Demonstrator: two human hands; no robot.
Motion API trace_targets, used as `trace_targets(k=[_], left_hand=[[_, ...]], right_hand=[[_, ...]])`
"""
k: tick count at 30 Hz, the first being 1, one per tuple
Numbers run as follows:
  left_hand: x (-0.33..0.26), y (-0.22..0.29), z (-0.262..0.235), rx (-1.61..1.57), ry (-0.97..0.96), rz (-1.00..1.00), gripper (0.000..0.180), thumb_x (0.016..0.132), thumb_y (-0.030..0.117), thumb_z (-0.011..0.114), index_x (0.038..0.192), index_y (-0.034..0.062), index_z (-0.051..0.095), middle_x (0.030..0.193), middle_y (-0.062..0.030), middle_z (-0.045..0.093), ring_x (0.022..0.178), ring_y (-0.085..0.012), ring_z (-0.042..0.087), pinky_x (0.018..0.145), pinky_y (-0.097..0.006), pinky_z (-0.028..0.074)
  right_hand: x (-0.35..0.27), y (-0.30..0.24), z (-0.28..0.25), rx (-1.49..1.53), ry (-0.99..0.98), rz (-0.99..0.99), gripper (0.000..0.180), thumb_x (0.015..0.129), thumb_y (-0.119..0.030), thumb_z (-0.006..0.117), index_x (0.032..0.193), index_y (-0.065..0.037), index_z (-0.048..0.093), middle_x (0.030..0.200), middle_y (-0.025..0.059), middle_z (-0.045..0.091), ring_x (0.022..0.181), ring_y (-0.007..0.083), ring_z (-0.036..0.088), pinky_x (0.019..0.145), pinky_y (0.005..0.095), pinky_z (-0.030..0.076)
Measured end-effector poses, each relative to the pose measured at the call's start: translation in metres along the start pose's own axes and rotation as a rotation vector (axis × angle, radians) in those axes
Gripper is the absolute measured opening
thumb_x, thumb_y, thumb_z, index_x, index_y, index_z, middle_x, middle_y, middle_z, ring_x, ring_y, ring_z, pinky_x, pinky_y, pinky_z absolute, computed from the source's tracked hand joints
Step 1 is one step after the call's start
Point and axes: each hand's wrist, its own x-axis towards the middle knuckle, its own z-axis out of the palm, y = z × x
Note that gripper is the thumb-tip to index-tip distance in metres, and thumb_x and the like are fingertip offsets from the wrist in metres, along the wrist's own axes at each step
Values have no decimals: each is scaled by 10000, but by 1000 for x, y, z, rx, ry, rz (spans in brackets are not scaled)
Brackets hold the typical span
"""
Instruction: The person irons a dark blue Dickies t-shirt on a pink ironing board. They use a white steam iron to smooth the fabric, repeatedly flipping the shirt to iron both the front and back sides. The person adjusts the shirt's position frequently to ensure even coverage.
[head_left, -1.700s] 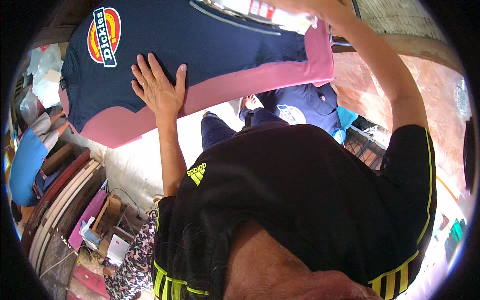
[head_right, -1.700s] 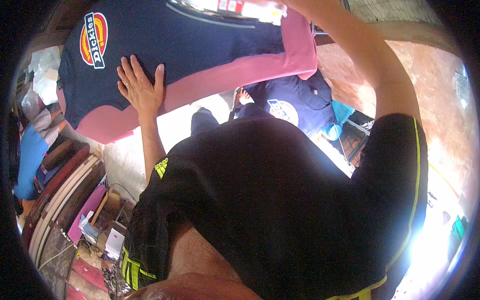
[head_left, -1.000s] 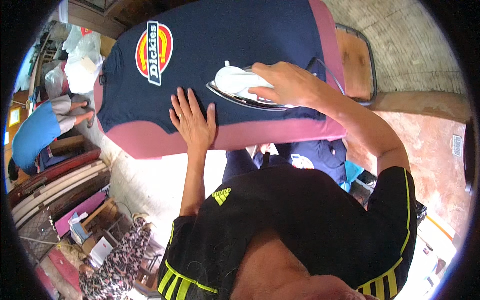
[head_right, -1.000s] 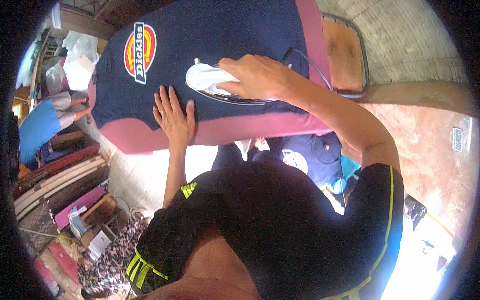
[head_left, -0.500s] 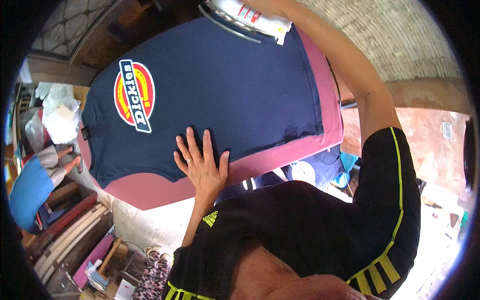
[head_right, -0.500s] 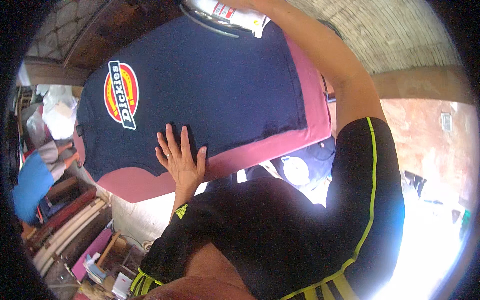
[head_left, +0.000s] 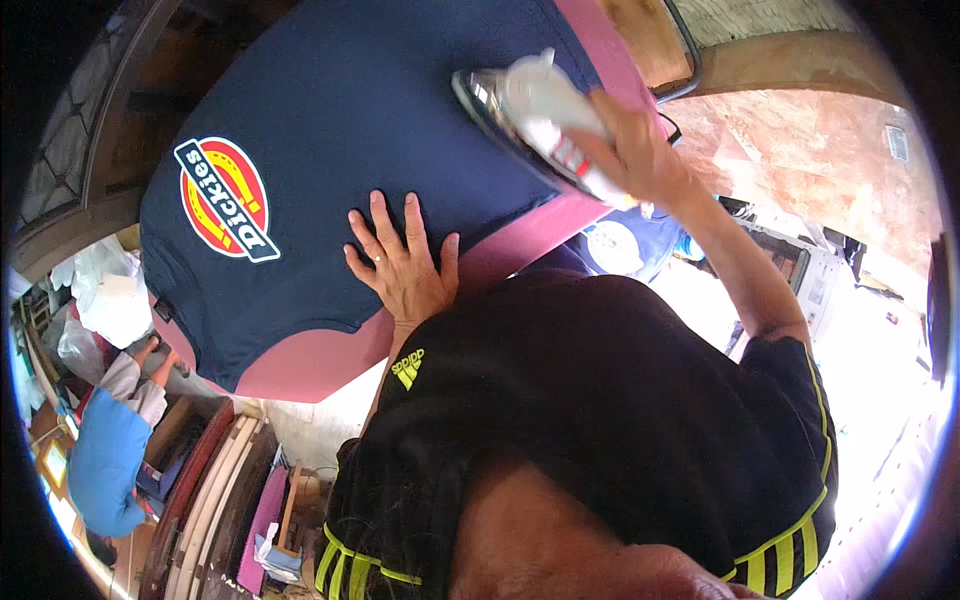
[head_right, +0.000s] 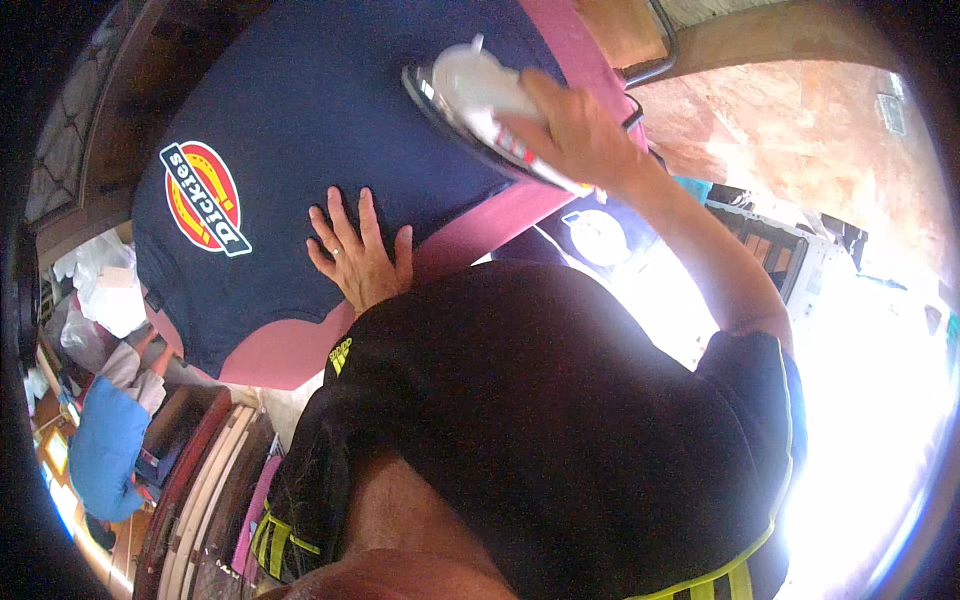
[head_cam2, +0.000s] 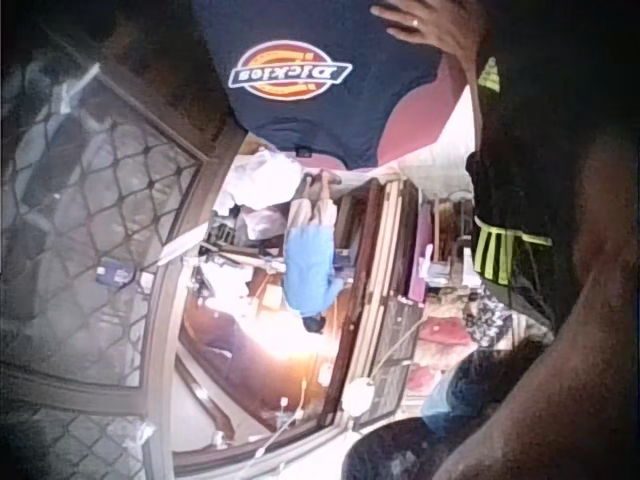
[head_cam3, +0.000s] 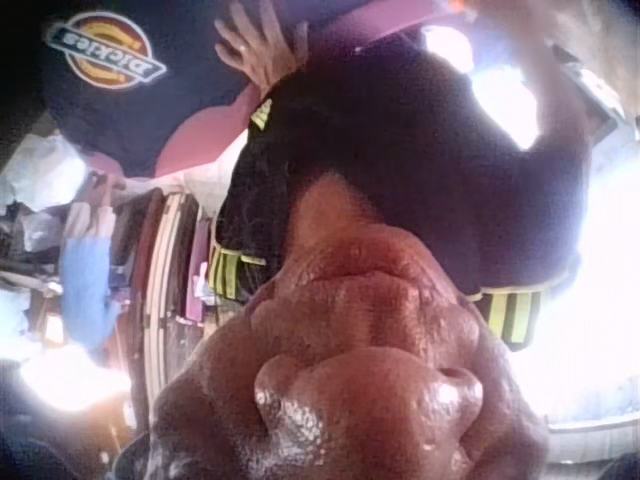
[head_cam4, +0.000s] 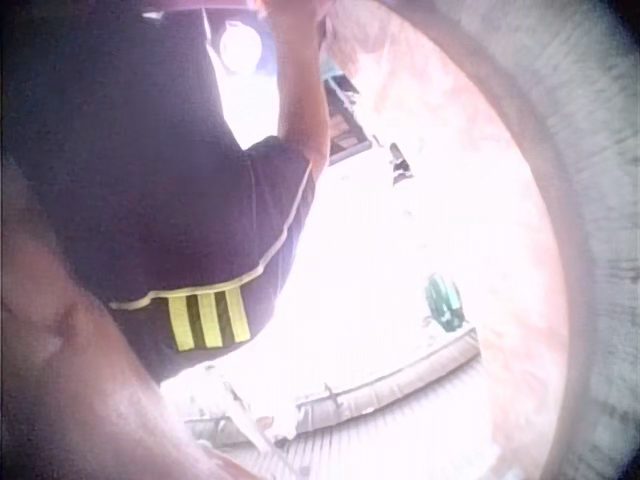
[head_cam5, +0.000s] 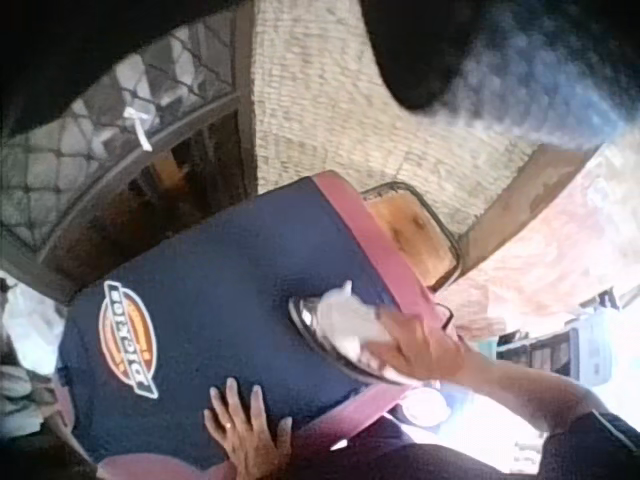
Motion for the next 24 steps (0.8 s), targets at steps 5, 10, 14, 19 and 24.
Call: trace_targets(k=[5,10,14,19,24], left_hand=[[3,2,-1,29,-34,-31,740,857,468,663,1493,178,423,1608,-184,260,1478,-471,179,1098,-675,168],[0,2,-1,43,-42,-38,728,860,468,647,1491,172,438,1622,-184,239,1493,-462,147,1123,-656,114],[3,4,-1,25,23,-36,680,858,466,644,1441,156,484,1588,-181,290,1473,-455,191,1117,-637,137],[55,36,-15,-136,157,127,464,860,367,682,1246,118,610,1409,-132,477,1338,-381,400,1039,-568,283],[154,86,6,-296,211,521,351,874,257,710,1190,116,650,1282,-63,591,1131,-307,577,937,-457,433]], right_hand=[[-34,-1,-14,91,-259,94,394,928,-368,668,1086,-30,541,822,238,666,756,419,693,674,497,568],[18,36,-17,-6,-99,70,397,910,-380,683,1116,-55,583,833,247,666,750,448,678,673,509,565],[82,101,-20,-218,214,-228,429,948,-401,648,1172,-39,599,786,191,663,671,366,679,578,428,533],[108,159,-53,-313,363,-492,325,956,-324,627,1040,-10,634,786,167,651,595,282,608,530,383,475],[50,165,-92,243,28,615,337,1007,-380,571,991,-43,582,625,34,514,469,115,473,421,292,397]])
